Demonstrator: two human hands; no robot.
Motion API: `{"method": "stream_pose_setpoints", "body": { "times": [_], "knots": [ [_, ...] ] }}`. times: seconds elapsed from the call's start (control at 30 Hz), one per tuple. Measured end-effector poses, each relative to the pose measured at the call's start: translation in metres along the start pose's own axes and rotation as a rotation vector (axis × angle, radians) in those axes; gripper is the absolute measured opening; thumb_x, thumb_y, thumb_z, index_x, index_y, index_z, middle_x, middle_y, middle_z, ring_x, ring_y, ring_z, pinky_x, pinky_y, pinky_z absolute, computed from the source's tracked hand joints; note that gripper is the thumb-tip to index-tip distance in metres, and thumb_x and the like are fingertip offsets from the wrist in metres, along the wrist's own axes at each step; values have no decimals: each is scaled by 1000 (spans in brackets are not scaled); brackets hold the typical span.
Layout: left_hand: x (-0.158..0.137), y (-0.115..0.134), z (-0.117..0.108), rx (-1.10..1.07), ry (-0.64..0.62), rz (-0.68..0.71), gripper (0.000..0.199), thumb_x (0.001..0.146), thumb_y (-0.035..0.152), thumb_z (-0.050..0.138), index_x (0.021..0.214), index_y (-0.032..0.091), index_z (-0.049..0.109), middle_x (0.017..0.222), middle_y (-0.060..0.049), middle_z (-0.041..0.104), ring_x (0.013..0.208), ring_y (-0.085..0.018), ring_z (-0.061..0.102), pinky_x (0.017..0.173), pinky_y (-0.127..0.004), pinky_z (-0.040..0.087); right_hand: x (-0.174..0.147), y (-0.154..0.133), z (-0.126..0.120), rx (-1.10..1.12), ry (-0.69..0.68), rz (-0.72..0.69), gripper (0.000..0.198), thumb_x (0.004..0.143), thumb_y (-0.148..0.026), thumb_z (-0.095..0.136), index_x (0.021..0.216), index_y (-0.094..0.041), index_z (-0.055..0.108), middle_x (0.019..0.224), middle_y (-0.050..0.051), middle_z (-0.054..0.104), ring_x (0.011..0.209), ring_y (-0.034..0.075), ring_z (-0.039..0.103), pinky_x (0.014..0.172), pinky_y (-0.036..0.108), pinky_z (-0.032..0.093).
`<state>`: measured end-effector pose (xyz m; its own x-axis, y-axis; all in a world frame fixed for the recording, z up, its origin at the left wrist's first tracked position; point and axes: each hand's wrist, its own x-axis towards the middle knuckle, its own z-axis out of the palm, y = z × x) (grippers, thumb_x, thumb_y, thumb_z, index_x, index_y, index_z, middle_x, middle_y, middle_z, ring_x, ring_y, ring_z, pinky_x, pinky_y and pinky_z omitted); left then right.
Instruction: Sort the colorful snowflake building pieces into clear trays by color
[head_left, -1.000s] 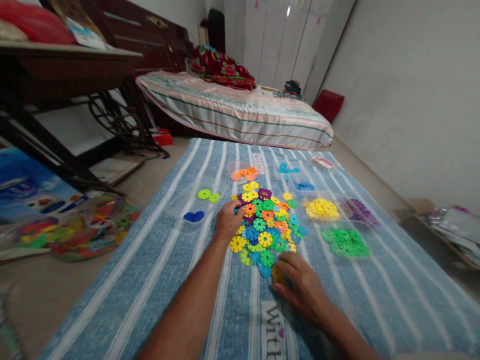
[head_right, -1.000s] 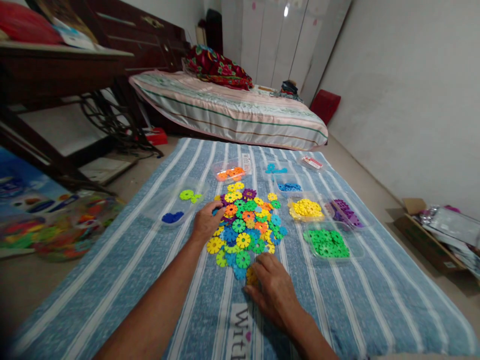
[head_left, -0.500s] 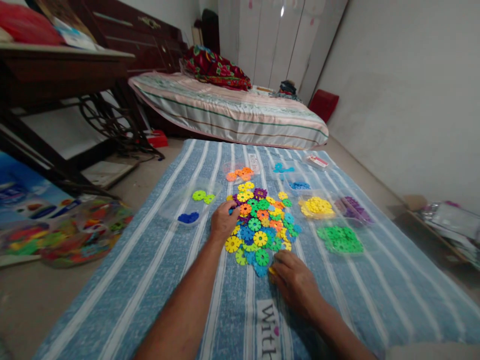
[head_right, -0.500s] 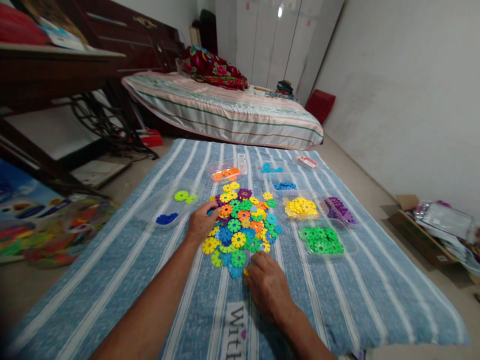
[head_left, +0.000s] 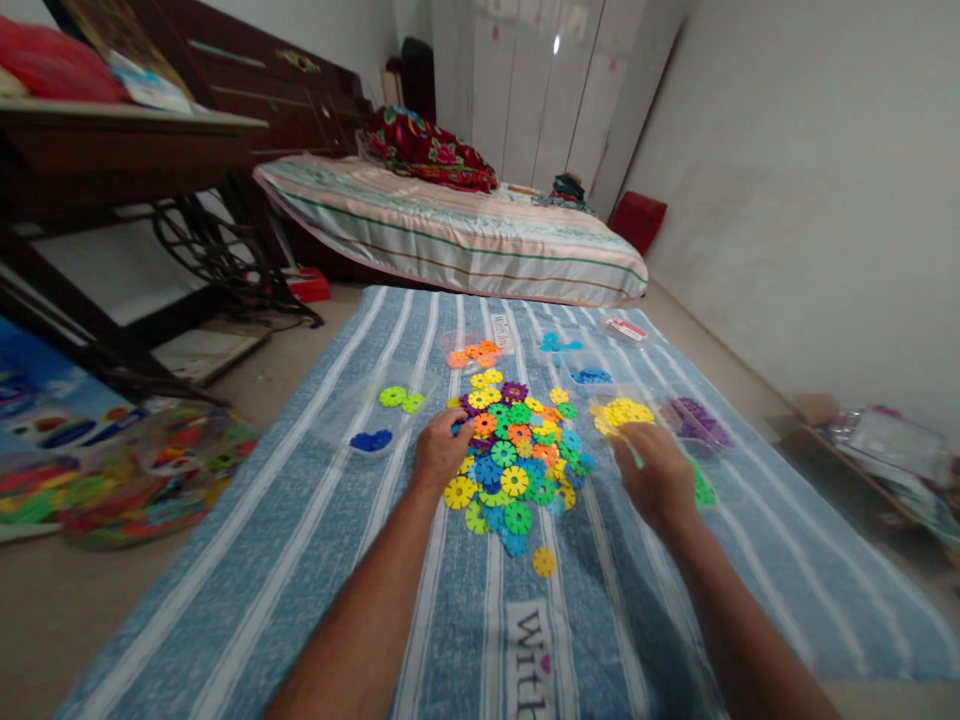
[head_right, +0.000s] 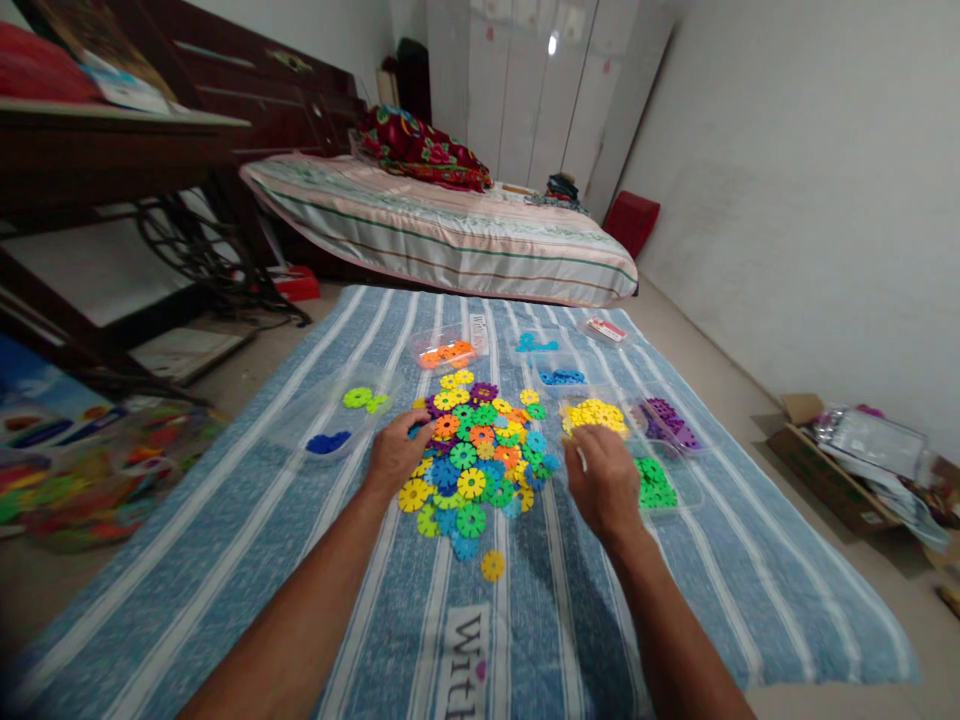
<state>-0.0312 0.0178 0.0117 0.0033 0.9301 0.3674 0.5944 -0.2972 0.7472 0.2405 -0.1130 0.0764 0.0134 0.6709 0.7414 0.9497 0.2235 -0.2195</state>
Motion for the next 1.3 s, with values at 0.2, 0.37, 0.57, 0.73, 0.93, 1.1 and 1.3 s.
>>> {"method": "stream_pose_setpoints", "body": {
  "times": [0.2, 0.37, 0.57, 0.73, 0.93, 1.1, 1.3],
  "knots": [
    [-1, -2, 3, 3, 5, -5, 19, 78, 31, 53, 89, 21, 67, 99, -3, 70, 97, -19, 64, 93, -31, 47, -7, -1, -1, 62, -132, 53, 20, 90, -32, 52, 92, -17, 66, 89, 11, 69, 85, 24, 64, 78, 38, 52],
    [-1, -1, 3, 12, -4, -9, 19, 78, 30, 53, 90, 21, 66, 100, -3, 70, 98, -19, 63, 93, -31, 47, -61, -52, 4, 302, -488, -48, 15, 88, -28, 53, 90, -20, 66, 97, 9, 66, 92, 21, 62, 80, 33, 53],
    [-2, 4, 1, 11, -17, -8, 17, 79, 28, 53, 87, 21, 66, 97, -4, 70, 96, -19, 63, 90, -30, 47, -75, -76, 0, 207, -637, -59, 18, 77, -23, 66, 95, -19, 66, 115, 12, 61, 112, 31, 55, 94, 45, 48],
    [-2, 4, 2, 13, -14, -6, 16, 78, 27, 53, 86, 21, 66, 95, -4, 70, 93, -19, 63, 89, -31, 47, -77, -80, 2, 233, -633, -32, 10, 77, -16, 63, 87, -19, 63, 112, 11, 62, 111, 31, 55, 94, 45, 48],
    [-3, 3, 3, 14, -10, -8, 16, 78, 27, 54, 86, 21, 66, 94, -3, 69, 93, -19, 63, 89, -31, 47, -76, -77, 2, 381, -608, 12, 8, 80, -14, 57, 75, -21, 58, 99, 6, 64, 94, 23, 60, 81, 36, 52],
    [-3, 3, 2, 7, -7, -5, 15, 78, 27, 53, 85, 22, 66, 94, -3, 69, 92, -18, 63, 88, -30, 47, -48, -56, -4, 391, -618, -10, 12, 86, -19, 52, 76, -20, 59, 94, 6, 66, 89, 20, 61, 78, 33, 52],
    [-4, 2, 2, 0, -9, -1, 15, 79, 28, 54, 86, 21, 66, 94, -3, 69, 92, -18, 63, 89, -30, 47, 25, 7, -10, 104, -197, -4, 16, 87, -30, 52, 81, -20, 63, 88, 8, 68, 86, 23, 63, 80, 39, 50]
  ]
}}
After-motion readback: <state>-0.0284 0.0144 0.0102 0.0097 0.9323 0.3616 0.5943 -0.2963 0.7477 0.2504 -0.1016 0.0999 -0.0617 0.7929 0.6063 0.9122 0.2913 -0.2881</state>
